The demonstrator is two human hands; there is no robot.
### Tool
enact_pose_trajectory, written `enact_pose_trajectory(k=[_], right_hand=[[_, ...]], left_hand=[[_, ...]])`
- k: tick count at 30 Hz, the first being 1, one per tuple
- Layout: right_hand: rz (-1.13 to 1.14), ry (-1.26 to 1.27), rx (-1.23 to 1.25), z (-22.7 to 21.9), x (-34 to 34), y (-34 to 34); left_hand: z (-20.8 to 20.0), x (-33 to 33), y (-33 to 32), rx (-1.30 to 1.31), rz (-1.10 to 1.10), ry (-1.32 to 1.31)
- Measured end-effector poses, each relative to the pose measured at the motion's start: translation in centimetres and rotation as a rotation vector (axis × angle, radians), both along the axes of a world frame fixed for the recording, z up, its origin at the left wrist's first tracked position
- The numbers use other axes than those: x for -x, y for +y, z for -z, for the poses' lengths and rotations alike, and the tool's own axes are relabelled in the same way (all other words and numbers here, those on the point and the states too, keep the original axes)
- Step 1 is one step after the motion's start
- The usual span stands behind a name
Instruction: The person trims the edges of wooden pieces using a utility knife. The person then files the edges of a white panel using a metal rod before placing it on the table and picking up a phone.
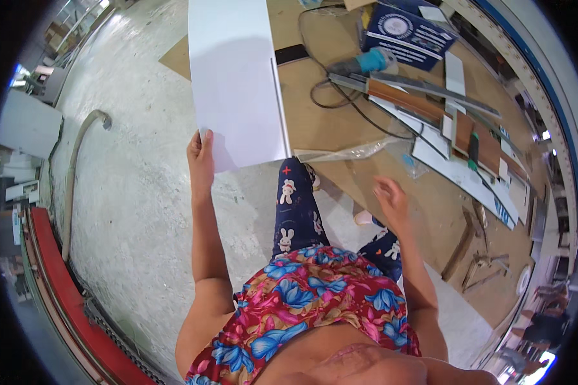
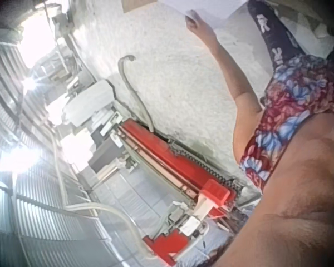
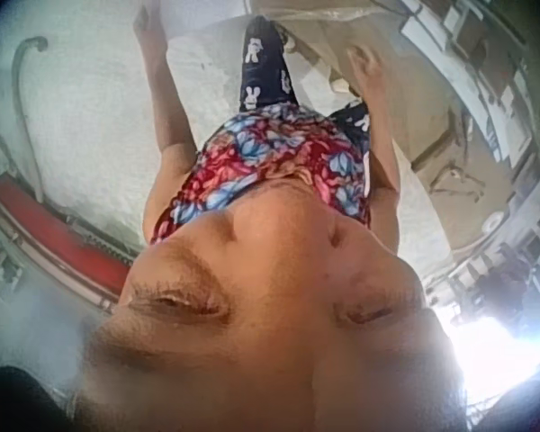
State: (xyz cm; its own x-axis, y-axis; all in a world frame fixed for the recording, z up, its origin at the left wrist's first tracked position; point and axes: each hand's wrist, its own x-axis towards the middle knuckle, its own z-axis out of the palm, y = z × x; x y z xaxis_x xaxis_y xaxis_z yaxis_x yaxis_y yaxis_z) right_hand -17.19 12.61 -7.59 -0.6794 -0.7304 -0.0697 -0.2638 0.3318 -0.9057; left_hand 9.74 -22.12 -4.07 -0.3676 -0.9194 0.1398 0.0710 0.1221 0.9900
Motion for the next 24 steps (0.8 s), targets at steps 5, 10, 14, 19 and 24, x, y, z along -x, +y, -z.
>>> enact_pose_trajectory(k=[5,10,14,19,24], right_hand=[[-0.087,-0.466,0.273,-6.4,-0.8,-4.6],[0.094,-0.394,0.368,-9.4,0.1,-3.4],[0.253,-0.106,0.389,-9.0,1.5,0.3],[0.312,0.356,0.247,-9.6,3.5,4.8],[0.343,0.833,-0.113,-12.1,4.5,9.5]], left_hand=[[0.0,5.5,9.8,-0.117,0.062,0.227],[1.0,11.4,18.0,-0.17,0.259,0.365],[2.8,14.4,23.3,-0.155,0.286,0.33],[4.7,15.7,24.4,-0.043,0.492,-0.059],[0.2,14.9,21.3,0.544,0.488,-0.287]])
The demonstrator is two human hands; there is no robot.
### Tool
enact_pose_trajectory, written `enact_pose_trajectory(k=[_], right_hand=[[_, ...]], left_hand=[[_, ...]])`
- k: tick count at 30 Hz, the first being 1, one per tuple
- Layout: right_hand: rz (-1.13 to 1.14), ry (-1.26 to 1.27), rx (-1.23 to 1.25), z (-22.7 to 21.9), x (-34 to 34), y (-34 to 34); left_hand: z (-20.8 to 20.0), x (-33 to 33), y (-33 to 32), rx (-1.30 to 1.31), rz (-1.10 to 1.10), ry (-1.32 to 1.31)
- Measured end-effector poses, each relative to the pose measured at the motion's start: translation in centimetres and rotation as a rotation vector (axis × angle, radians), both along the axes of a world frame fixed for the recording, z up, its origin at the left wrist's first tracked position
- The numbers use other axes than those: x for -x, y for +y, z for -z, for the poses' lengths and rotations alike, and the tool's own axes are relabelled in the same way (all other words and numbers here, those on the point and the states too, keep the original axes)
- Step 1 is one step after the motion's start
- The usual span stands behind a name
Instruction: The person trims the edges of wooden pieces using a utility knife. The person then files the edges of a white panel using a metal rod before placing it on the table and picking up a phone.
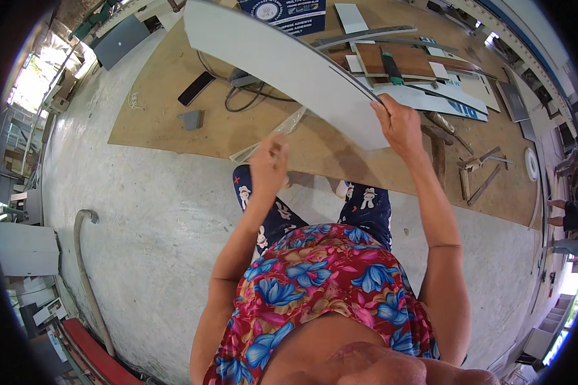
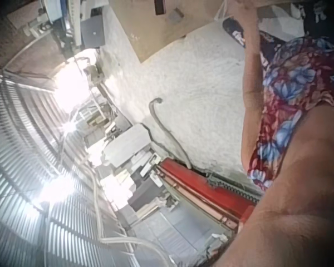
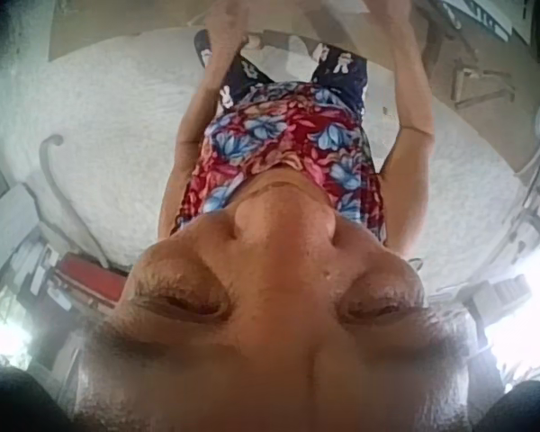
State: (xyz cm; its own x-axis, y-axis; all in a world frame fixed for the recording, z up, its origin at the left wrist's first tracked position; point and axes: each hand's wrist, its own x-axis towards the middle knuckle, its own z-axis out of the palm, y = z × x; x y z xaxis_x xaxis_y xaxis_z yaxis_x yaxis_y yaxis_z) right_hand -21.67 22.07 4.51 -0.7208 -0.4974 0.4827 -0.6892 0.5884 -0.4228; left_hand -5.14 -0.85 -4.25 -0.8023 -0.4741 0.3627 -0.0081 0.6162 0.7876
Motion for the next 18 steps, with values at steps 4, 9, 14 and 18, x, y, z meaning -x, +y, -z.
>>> enact_pose_trajectory(k=[4,9,14,18], right_hand=[[-0.129,0.334,-0.094,-0.4,0.9,2.7],[-0.269,0.373,-0.234,-0.2,1.8,5.5],[-0.303,0.327,-0.359,1.5,2.9,6.9],[-0.288,0.314,-0.365,3.3,3.9,6.9]], left_hand=[[-7.0,0.1,-3.6,0.611,-0.167,0.381],[-11.8,1.7,-4.4,0.889,-0.065,0.194],[-7.8,3.9,-3.2,0.701,0.379,-0.136],[-6.0,6.2,-0.6,0.643,0.426,-0.135]])
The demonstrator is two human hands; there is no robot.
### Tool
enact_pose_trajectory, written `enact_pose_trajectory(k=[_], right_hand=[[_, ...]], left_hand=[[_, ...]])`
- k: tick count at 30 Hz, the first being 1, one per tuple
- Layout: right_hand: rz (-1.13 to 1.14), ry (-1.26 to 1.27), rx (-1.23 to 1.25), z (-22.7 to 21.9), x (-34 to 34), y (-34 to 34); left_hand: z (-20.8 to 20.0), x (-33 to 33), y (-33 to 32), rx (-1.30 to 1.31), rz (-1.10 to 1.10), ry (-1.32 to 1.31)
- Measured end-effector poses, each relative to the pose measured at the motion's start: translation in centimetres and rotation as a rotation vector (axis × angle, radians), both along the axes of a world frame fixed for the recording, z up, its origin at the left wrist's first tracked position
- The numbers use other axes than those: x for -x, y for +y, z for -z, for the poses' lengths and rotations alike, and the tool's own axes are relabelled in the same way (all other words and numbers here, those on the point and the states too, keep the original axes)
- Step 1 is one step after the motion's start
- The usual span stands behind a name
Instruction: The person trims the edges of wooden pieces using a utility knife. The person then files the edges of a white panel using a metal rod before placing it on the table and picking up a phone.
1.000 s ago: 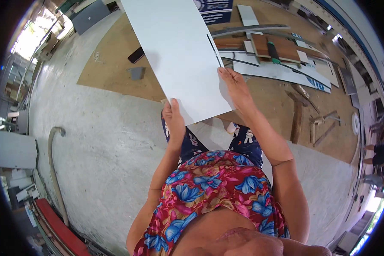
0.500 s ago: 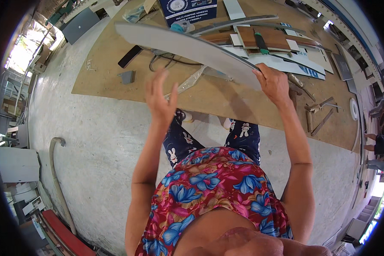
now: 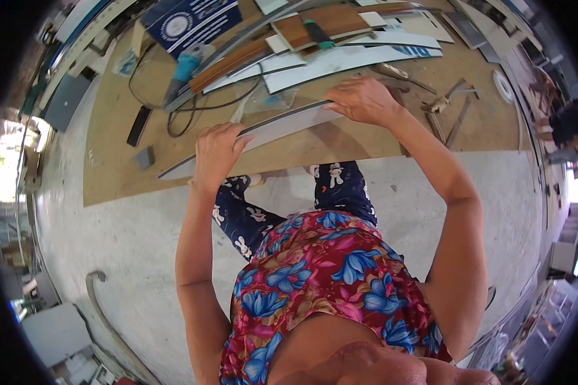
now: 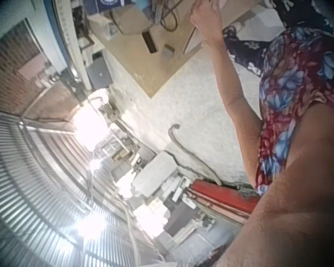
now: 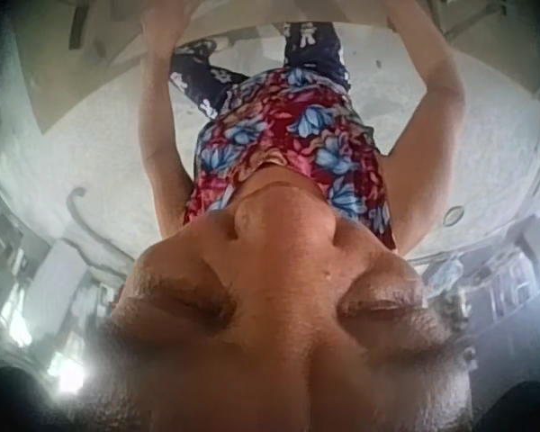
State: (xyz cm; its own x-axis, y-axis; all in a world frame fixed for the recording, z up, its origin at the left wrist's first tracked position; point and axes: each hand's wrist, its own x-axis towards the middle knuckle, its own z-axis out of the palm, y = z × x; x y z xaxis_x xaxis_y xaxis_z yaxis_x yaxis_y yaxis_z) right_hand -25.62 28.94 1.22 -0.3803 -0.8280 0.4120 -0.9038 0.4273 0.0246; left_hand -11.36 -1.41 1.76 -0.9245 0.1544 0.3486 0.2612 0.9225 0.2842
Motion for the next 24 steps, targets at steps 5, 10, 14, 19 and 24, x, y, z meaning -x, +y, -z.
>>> enact_pose_trajectory(k=[5,10,14,19,24], right_hand=[[0.088,0.093,0.255,-0.2,0.2,2.4],[0.64,-0.209,0.547,4.6,0.6,13.3],[1.364,-0.383,0.59,12.3,1.6,27.5],[1.88,-0.466,0.333,16.4,2.0,32.4],[1.9,-0.542,0.237,17.0,3.5,34.0]], left_hand=[[1.5,2.1,2.4,-0.012,0.042,0.045],[1.7,2.7,2.6,0.046,-0.003,0.041],[0.3,3.4,4.0,0.092,0.006,0.004],[0.1,4.2,6.4,0.107,-0.034,-0.063],[1.5,5.0,6.8,0.048,-0.074,-0.093]])
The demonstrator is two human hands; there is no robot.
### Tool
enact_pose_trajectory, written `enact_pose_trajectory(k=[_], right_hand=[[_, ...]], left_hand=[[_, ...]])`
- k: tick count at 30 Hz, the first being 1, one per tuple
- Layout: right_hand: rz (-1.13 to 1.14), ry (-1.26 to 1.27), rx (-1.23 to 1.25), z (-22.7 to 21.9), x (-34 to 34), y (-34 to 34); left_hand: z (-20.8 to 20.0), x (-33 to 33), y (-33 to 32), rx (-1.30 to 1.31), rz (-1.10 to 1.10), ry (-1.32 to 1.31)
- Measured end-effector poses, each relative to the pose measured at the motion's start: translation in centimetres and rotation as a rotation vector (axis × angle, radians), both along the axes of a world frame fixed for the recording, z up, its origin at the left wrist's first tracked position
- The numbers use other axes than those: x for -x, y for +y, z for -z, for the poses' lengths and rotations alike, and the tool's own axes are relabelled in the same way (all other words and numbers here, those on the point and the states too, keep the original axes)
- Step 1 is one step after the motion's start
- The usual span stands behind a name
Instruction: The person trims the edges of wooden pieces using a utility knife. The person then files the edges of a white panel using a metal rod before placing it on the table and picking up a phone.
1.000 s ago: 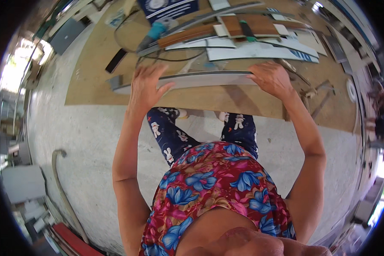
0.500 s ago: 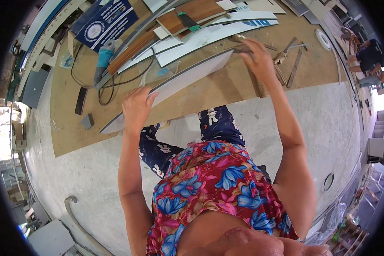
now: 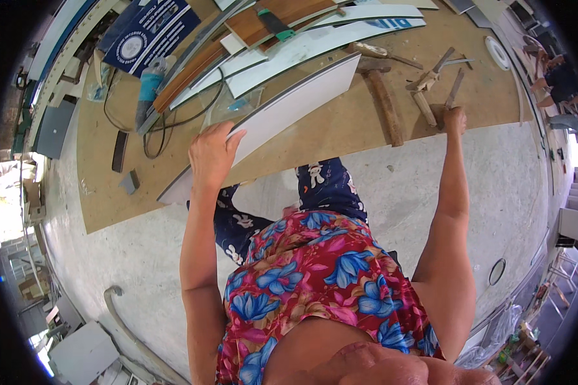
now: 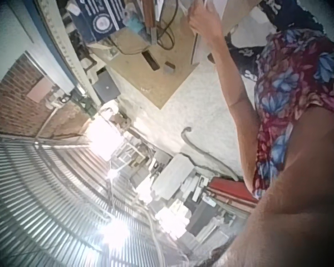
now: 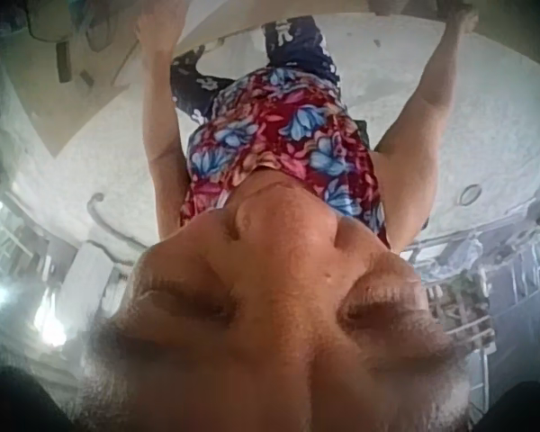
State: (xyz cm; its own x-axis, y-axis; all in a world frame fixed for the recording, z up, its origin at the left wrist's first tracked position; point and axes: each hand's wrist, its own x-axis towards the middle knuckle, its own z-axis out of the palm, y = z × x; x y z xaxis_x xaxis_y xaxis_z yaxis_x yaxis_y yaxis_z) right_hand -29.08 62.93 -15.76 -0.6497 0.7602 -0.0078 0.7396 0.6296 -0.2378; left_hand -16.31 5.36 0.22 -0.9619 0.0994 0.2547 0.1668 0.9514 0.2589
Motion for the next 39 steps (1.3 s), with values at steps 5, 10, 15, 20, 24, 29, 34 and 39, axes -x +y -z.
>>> enact_pose_trajectory(k=[5,10,15,20,24,29,34,39], right_hand=[[0.009,0.069,0.025,0.4,-0.9,2.0],[-0.16,0.639,0.512,-6.1,-5.6,-6.3],[-0.668,0.696,0.821,-11.9,-12.3,-22.6],[-1.132,0.546,0.69,-14.9,-17.1,-33.7],[-1.129,0.448,0.774,-15.0,-18.0,-35.6],[-1.131,0.431,0.62,-14.7,-18.3,-36.5],[-1.133,0.417,0.628,-14.8,-18.9,-36.9],[-1.11,0.33,0.612,-15.1,-19.5,-37.5]], left_hand=[[0.2,1.4,0.2,0.008,0.014,0.0],[0.6,2.9,1.5,0.003,0.05,-0.02],[0.8,4.3,2.0,0.035,-0.02,-0.05],[1.6,4.3,1.3,-0.005,0.006,0.012],[0.8,3.3,2.9,0.008,-0.087,-0.127],[1.1,2.9,3.0,-0.04,-0.092,-0.078],[1.0,2.5,3.2,0.003,-0.084,-0.103],[1.3,2.4,2.9,-0.054,-0.065,-0.037]])
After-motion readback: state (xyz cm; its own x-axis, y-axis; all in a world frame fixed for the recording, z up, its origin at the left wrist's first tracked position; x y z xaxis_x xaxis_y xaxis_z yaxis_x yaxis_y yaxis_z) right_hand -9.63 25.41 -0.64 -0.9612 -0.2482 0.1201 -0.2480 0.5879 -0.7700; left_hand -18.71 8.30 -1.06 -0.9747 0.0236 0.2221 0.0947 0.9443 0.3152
